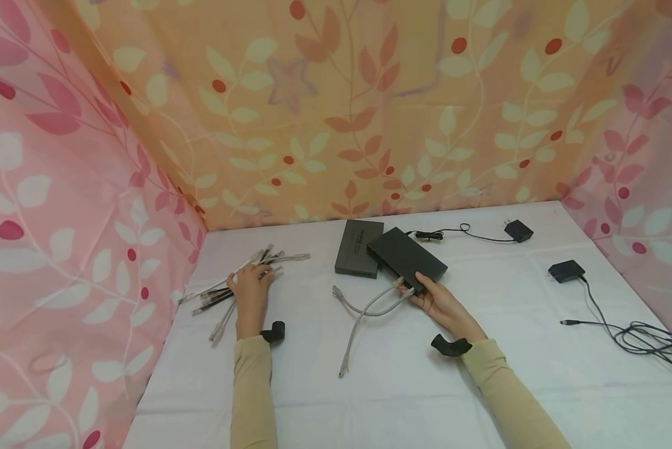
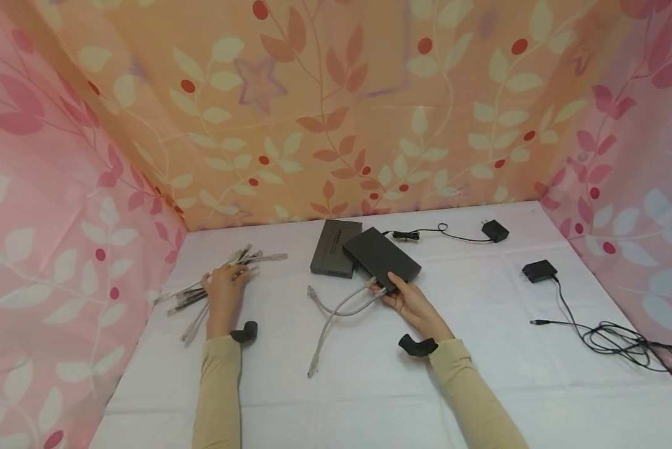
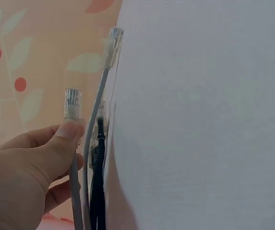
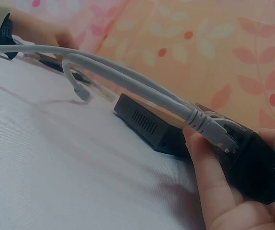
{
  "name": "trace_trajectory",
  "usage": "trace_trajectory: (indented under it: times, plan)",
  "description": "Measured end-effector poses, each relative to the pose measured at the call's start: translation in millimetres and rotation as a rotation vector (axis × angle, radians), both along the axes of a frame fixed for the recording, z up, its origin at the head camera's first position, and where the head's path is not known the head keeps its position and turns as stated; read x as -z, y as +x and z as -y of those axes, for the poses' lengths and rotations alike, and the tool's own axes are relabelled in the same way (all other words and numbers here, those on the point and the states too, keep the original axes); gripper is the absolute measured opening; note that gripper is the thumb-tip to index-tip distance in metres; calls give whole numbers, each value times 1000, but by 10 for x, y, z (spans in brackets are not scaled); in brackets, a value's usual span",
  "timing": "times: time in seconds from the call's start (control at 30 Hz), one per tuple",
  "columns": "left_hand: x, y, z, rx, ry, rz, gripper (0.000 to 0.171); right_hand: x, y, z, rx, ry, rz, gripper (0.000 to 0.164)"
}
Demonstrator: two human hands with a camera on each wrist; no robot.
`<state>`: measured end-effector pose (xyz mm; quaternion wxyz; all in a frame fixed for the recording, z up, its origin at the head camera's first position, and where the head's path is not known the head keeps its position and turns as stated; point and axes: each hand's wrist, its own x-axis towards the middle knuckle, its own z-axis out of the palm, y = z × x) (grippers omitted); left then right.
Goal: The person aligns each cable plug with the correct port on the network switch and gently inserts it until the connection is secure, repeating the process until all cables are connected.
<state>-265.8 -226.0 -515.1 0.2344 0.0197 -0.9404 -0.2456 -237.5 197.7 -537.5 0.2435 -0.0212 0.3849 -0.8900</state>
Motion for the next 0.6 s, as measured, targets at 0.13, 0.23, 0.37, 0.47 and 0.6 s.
trace_trajectory:
  times: [0.13, 0.23, 0.37, 0.47, 0.6]
  plan:
    - [-14, 5, -9, 11, -17, -9, 18, -2, 5, -5, 3, 0, 0, 37]
    - [-25, 6, -12, 16, -17, -30, 18, -7, 10, -9, 6, -4, 4, 36]
    - [-67, 16, -23, 32, 4, -40, 18, -6, 15, -8, 5, -5, 6, 32]
    - [-115, 25, -46, 66, 30, -3, 18, -1, 15, -4, 3, -6, 4, 30]
    - [-169, 22, -99, 108, 49, 89, 20, 1, 11, 2, 8, 15, -8, 31]
